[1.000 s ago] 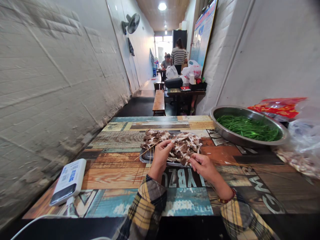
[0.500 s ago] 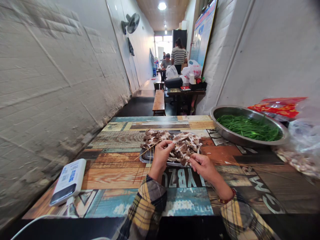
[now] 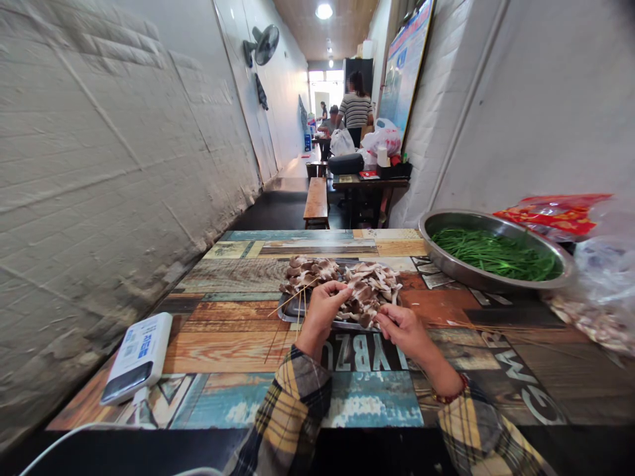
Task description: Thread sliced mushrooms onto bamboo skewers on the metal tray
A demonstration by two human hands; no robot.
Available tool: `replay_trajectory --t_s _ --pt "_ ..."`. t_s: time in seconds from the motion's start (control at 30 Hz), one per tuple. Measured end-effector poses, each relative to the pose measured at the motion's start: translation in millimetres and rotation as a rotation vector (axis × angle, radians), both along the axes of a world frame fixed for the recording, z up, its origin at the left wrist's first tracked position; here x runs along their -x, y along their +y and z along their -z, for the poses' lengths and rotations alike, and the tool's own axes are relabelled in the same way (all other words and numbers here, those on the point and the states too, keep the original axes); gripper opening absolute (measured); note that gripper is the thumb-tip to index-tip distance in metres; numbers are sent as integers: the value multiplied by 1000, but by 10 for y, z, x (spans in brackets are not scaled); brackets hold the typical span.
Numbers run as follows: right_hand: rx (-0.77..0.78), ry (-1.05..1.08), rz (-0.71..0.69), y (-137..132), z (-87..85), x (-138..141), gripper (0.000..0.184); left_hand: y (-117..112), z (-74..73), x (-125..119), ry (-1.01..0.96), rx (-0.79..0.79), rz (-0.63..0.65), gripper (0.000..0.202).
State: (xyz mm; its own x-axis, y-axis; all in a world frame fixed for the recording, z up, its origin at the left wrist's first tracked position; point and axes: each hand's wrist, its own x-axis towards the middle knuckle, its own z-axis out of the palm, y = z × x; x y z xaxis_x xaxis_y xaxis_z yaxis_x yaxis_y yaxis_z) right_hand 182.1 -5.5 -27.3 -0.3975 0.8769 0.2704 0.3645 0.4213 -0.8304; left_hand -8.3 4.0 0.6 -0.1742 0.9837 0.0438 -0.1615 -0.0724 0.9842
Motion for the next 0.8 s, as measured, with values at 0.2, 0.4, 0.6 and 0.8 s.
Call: replay_trajectory --t_s 0.2,0.4,0.6,0.8 --pt "96 56 2 17 44 -5 41 -24 -43 -24 -62 8 82 25" --pt "206 150 -7 27 94 -9 42 -15 -32 2 -242 86 12 38" --pt "197 140 -20 15 75 -6 42 -36 -68 -42 -55 9 40 39" --pt "196 145 -41 26 87 -15 40 -35 -55 -38 -28 3 93 30"
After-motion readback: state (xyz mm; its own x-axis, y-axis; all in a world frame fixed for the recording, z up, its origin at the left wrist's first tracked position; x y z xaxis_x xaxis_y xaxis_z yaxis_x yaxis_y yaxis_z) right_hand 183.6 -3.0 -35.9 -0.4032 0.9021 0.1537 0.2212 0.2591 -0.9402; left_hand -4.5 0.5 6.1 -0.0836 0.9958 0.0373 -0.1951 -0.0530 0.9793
